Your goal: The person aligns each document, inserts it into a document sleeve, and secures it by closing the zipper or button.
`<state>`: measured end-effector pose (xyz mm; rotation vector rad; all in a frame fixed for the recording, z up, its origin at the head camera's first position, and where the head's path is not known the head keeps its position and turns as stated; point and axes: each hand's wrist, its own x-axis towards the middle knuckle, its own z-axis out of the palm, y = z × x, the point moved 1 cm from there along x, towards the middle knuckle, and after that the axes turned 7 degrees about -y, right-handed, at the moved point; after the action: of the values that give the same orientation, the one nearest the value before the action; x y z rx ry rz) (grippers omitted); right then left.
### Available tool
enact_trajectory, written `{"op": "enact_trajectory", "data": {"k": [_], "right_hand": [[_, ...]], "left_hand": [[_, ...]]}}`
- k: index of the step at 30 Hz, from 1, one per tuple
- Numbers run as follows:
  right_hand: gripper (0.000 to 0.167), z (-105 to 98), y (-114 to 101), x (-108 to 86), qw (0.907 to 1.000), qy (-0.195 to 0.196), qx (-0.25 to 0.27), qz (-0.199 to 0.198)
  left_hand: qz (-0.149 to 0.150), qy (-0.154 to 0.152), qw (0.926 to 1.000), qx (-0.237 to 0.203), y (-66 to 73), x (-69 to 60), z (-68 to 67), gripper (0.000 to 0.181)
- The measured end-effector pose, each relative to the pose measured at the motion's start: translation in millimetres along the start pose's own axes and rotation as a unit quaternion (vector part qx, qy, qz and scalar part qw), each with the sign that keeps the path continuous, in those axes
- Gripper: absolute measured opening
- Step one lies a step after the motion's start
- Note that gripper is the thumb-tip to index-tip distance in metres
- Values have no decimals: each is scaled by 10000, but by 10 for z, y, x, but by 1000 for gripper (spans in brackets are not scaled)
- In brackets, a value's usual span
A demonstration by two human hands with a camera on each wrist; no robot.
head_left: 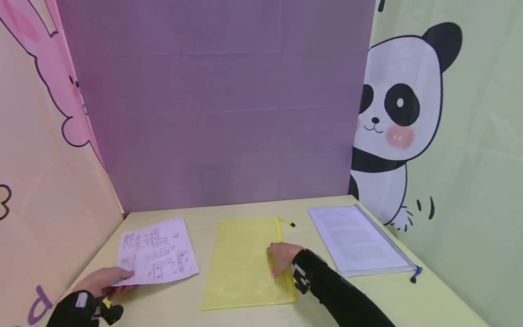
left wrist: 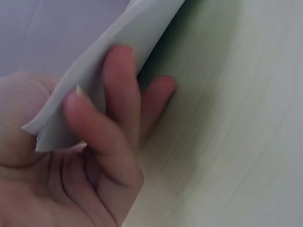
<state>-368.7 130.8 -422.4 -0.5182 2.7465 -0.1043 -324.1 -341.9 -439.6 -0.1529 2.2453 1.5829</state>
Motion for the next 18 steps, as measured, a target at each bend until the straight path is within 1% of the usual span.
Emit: {"op": "enact_trajectory", "data": {"k": [3,6,7,8,9,11,14,18], "right_hand": [[67,0,3,2,10000,-8,-3,-32],[68,-1,16,11,10000,-21,-31,-71],[69,-2,19,13,10000,-31,-37,-72],[69,-5,20,17,10000,-44,-44,-74],[70,-6,21,21,10000,-58,-32,-67],[71,-6,20,32,9999,-97,16,-60],[71,-4,13,36,9998,-127,66,-132],[71,5,10,35,9995,-67,105,-295]], "left_hand": [[-68,268,9995,143,21,39,42,25],[68,289,9993,224,62,81,72,36],[141,291,9992,239,80,97,82,39],[242,314,9986,353,102,112,92,40],[304,391,9977,462,124,125,101,42],[542,551,9950,628,167,151,123,44],[865,865,9881,935,238,171,165,46],[1172,987,9847,824,357,186,232,50]]}}
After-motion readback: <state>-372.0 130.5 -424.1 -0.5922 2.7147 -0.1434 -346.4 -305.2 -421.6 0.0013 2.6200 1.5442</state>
